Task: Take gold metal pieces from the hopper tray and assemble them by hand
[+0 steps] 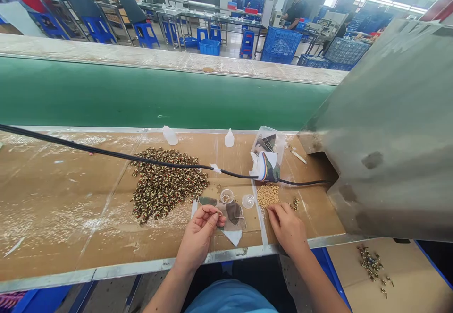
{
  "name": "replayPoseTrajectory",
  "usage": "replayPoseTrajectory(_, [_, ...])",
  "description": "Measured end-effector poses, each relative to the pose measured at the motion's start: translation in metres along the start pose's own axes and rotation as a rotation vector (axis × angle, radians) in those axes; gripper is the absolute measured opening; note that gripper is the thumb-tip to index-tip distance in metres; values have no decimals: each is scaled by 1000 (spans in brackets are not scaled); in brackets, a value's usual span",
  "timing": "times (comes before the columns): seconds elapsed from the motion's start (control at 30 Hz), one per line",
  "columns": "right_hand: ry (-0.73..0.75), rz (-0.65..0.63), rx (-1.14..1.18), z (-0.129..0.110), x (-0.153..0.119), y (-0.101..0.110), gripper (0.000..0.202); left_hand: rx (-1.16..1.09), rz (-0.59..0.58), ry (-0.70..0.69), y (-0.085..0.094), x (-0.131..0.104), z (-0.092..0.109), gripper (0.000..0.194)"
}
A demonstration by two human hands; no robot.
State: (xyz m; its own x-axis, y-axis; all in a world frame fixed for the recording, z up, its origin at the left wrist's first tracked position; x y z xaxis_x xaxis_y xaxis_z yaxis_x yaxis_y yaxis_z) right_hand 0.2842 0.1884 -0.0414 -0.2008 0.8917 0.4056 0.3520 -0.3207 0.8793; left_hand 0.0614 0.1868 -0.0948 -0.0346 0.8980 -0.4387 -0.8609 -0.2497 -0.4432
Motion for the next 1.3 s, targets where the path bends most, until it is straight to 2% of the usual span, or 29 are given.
replayPoseTrajectory(0.1, [-25,7,70,4,-1,1,37,3,2,-4,1,-1,-1,42])
replayPoseTrajectory(0.2, [-59,8,265,0,0,1,30,-14,-10,16,-3,-4,-9,41])
replayPoseTrajectory(0.33, [-28,27,555,-29,4,0,18,-49,-77,51,-20,-8,-24,39])
replayPoseTrajectory(0.47, [19,59,701,-56,6,-6,13,-68,-113,67,-29,-7,-34,38])
replayPoseTrajectory(0.63, [28,54,727,-63,5,-16,11,-72,-113,37,-25,-5,-34,34])
replayPoseTrajectory(1.3, [74,58,615,-63,-2,-17,11,-9,-97,23,-27,-9,-32,35])
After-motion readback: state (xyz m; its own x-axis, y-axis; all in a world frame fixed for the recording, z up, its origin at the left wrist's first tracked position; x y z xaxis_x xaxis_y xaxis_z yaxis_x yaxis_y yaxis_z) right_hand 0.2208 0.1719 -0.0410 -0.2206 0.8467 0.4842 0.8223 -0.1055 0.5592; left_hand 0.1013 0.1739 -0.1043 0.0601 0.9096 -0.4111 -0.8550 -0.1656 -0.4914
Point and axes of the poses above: each hand's wrist, its own x-axis towards the middle knuckle, its own y-axis out of the back of the hand, z = x × y, the point moved 9 cm from there along x, towards the middle knuckle, and after that the axes turned 3 degrees about y, right-handed, at the moved point
